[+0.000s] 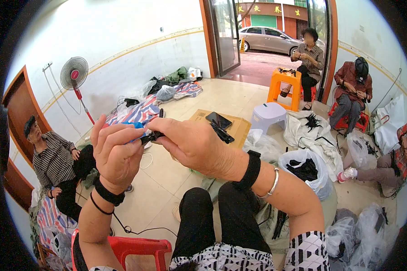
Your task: Assembling small black straps with metal buckles in a manufacturing workshop.
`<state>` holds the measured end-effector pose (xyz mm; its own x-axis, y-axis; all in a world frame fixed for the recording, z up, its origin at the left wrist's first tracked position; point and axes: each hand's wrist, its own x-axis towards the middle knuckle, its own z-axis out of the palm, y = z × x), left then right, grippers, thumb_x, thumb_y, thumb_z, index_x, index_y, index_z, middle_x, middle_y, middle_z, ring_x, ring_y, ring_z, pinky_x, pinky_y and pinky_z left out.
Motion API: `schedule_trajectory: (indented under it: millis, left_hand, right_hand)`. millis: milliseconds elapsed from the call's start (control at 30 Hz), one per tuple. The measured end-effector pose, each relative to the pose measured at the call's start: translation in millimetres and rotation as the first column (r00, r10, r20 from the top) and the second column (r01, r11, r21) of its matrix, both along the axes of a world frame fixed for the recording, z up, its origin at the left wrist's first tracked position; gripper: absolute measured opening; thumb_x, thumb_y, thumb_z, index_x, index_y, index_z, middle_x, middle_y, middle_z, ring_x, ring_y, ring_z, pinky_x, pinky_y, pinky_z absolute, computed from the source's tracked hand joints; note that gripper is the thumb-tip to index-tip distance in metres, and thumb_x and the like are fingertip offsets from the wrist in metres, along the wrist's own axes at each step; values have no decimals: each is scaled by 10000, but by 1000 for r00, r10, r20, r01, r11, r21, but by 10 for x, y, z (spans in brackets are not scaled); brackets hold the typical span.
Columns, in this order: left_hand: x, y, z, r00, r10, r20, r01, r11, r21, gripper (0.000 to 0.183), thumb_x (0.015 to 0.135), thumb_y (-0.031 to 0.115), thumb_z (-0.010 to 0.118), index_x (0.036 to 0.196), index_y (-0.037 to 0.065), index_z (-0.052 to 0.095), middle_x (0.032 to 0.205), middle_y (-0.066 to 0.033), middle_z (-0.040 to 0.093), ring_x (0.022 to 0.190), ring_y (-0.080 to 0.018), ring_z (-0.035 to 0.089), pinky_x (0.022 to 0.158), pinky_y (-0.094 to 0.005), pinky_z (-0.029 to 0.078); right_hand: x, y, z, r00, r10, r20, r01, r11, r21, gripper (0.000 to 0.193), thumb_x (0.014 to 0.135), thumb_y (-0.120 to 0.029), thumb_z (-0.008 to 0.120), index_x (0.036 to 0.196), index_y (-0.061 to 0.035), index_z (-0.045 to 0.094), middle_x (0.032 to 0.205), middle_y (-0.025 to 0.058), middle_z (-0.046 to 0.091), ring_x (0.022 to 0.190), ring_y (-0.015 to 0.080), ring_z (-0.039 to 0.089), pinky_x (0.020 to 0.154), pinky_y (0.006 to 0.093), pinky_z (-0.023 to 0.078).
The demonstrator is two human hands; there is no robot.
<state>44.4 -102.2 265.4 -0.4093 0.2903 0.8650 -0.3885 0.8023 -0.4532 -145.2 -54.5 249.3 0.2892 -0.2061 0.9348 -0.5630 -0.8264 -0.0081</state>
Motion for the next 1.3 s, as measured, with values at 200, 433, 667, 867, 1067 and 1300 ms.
schedule_trajectory:
  millis: [200,433,667,867,1067,1300]
  left_hand:
    - [15,2,-9,1000,-26,10,26,1000,17,198,669,2,674,683,102,503,821,-6,665,763,-183,621,956,-436,391]
    - [124,15,-23,987,-151,48,122,917,379,281,699,51,688,943,93,556,929,-41,658,786,-196,628,978,-436,357]
    - [56,97,72,967,-245,-66,192,538,821,140,830,99,637,904,-20,632,827,-73,645,746,-104,600,656,-211,457]
    - [170,-74,134,853,-472,-224,203,-95,975,148,851,82,623,953,-25,607,853,-36,627,765,-70,584,683,-204,477]
    - [151,-91,98,783,-539,-311,219,-229,948,120,856,44,601,945,-35,588,850,-47,619,762,-97,609,700,-207,494]
    - [103,-27,-62,794,-493,-356,309,-176,934,98,856,36,600,925,-32,586,853,-50,611,743,-102,604,677,-225,494]
  right_hand:
    - [25,-4,-30,994,48,101,-64,984,165,300,733,33,657,1017,-19,576,845,114,634,714,236,643,624,295,501]
    - [11,4,13,998,57,11,-58,983,177,240,729,27,655,957,-26,600,819,103,630,706,243,637,624,300,497]
    - [53,-60,-41,998,46,-44,-40,992,123,232,740,27,637,960,-39,602,802,100,620,705,259,625,622,311,494]
    - [33,-33,-34,995,56,-88,-39,982,186,203,745,24,626,936,-39,603,796,95,618,711,251,618,620,303,481]
    - [19,31,-2,990,136,-20,-122,936,331,167,744,26,618,900,-33,602,785,88,614,689,221,603,616,278,470]
    - [-31,32,-6,987,163,-11,-148,922,359,153,749,4,634,890,-34,592,773,97,601,672,236,594,597,284,465]
